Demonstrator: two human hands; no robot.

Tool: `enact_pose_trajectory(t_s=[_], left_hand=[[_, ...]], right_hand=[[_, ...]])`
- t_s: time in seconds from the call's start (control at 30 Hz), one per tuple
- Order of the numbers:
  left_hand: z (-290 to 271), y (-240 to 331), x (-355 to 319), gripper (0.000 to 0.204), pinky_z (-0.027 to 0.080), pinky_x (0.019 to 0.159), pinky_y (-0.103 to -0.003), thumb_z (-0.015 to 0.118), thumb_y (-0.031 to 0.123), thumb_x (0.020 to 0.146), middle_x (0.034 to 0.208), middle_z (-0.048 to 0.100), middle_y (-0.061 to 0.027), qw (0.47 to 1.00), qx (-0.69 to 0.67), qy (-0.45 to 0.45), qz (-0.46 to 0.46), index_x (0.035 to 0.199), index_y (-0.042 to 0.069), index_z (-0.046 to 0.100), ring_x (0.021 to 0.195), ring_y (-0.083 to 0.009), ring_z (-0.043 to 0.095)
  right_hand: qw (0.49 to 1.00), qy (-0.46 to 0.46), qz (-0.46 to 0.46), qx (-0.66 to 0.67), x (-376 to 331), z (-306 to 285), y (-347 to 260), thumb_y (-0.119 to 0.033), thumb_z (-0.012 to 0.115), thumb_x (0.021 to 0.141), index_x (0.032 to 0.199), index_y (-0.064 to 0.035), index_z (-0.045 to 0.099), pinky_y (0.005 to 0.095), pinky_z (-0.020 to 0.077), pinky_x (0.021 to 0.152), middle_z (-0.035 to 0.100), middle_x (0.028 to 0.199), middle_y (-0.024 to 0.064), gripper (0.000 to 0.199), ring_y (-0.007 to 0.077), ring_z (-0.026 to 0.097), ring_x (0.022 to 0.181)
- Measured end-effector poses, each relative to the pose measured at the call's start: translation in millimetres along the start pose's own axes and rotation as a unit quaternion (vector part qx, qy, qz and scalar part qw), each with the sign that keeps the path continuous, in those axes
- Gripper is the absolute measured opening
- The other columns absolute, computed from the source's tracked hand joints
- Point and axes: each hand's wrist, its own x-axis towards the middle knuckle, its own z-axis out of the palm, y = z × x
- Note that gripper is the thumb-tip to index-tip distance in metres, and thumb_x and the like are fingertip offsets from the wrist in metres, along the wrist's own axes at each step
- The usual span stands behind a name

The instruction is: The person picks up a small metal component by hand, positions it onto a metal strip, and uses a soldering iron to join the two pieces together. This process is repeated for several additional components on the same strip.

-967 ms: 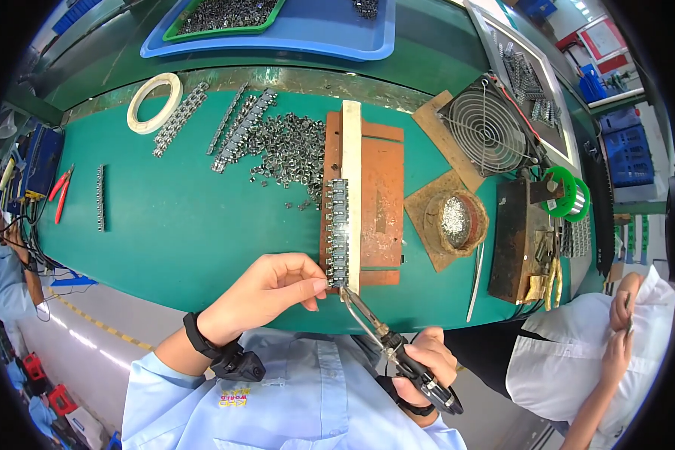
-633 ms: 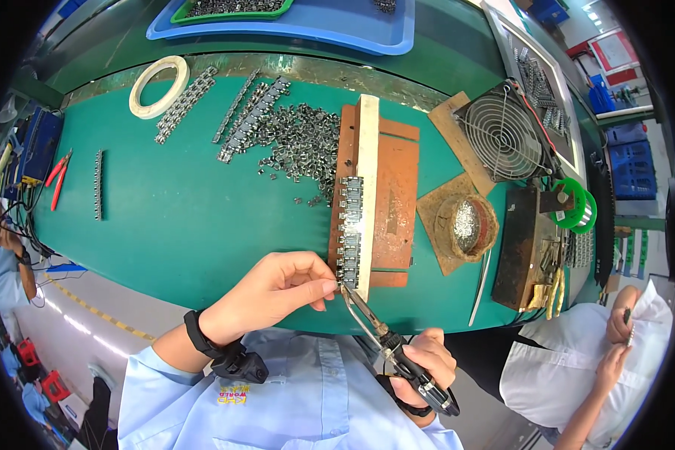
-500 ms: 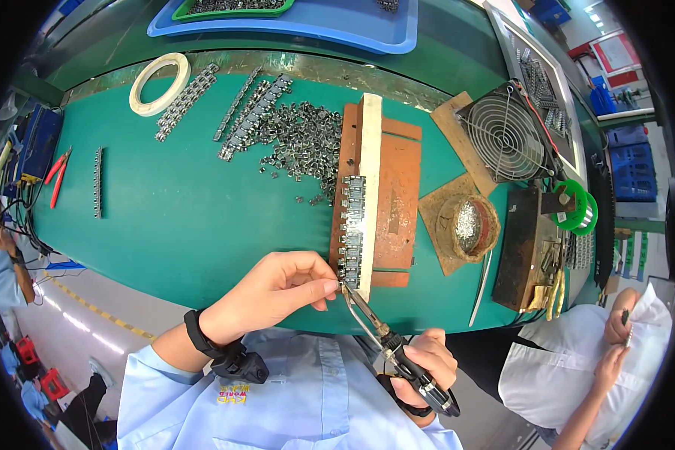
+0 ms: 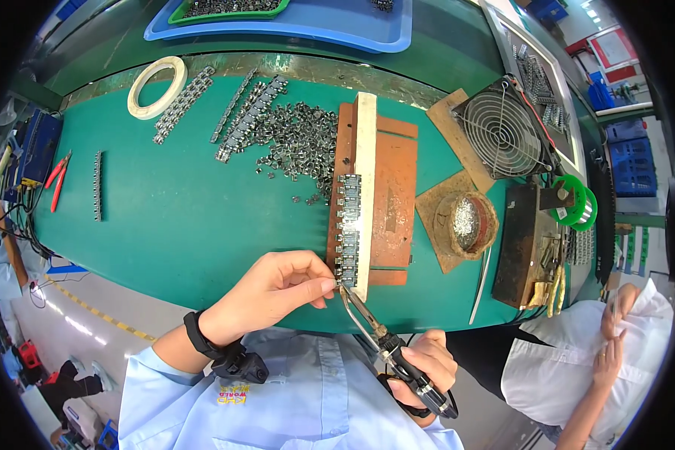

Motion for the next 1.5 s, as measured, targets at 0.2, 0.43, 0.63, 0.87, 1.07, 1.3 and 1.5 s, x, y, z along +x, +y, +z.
enact_pose_trajectory(t_s=[0.2,0.43,0.63,0.87,1.07,1.3,1.5], left_hand=[[-0.8,-2.4,-0.3,0.012,0.046,0.071,-0.023,0.054,0.011,0.087,0.084,0.061,-0.0057,1.000,-0.004,0.002,0.003,0.088,-0.001,0.055,0.076,-0.0112,0.057],[2.1,-1.0,-1.1,0.011,0.047,0.070,-0.023,0.054,0.010,0.087,0.084,0.061,-0.0060,1.000,0.006,0.012,0.006,0.088,-0.001,0.055,0.076,-0.0112,0.057],[2.5,-1.5,-1.4,0.011,0.047,0.069,-0.023,0.054,0.010,0.087,0.083,0.061,-0.0058,1.000,0.014,0.022,0.011,0.087,-0.001,0.055,0.075,-0.0111,0.058],[1.7,-0.4,-1.3,0.012,0.046,0.068,-0.023,0.054,0.011,0.087,0.081,0.061,-0.0055,1.000,0.019,0.014,0.011,0.087,-0.001,0.056,0.073,-0.0112,0.058],[0.4,-1.1,-0.5,0.012,0.046,0.068,-0.023,0.054,0.012,0.087,0.080,0.061,-0.0052,1.000,0.020,0.012,0.012,0.086,0.000,0.056,0.073,-0.0113,0.058],[1.9,1.1,-1.5,0.013,0.046,0.068,-0.023,0.054,0.012,0.087,0.080,0.061,-0.0051,0.999,0.034,0.015,0.010,0.086,0.000,0.056,0.073,-0.0111,0.058],[0.8,0.1,-1.7,0.014,0.046,0.068,-0.023,0.054,0.012,0.087,0.081,0.059,-0.0032,0.999,0.042,0.007,0.013,0.091,-0.001,0.055,0.074,-0.0092,0.056]], right_hand=[[1.000,-0.026,0.012,0.001,1.4,-3.0,-2.8,-0.021,0.075,0.063,0.092,-0.0027,0.062,0.0288,0.0369,0.059,0.062,0.063,0.0051,0.037,0.0168,0.055,0.051],[0.999,-0.030,-0.018,-0.014,-3.1,-0.5,-0.8,-0.025,0.072,0.064,0.096,0.0001,0.059,0.0309,0.0337,0.057,0.056,0.057,0.0055,0.043,0.0174,0.048,0.046],[0.999,-0.022,-0.029,-0.023,-2.6,-0.5,0.0,-0.024,0.070,0.066,0.097,-0.0004,0.058,0.0315,0.0344,0.057,0.056,0.059,0.0054,0.041,0.0169,0.047,0.047],[0.985,0.158,0.013,-0.060,-28.6,7.3,17.1,-0.020,0.065,0.073,0.109,0.0008,0.050,0.0298,0.0367,0.060,0.052,0.086,0.0112,0.044,0.0156,0.051,0.067],[0.945,0.242,0.142,-0.170,-15.4,10.1,23.8,-0.008,0.058,0.077,0.117,0.0011,0.043,0.0286,0.0405,0.068,0.046,0.097,0.0117,0.044,0.0164,0.048,0.079],[0.972,0.205,0.100,-0.061,4.4,29.4,23.5,-0.004,0.062,0.074,0.113,0.0010,0.045,0.0291,0.0428,0.071,0.049,0.097,0.0134,0.043,0.0188,0.051,0.080],[0.979,0.178,0.092,-0.043,19.6,36.0,27.3,0.002,0.065,0.071,0.109,0.0013,0.049,0.0312,0.0455,0.069,0.054,0.092,0.0163,0.042,0.0236,0.056,0.078]])
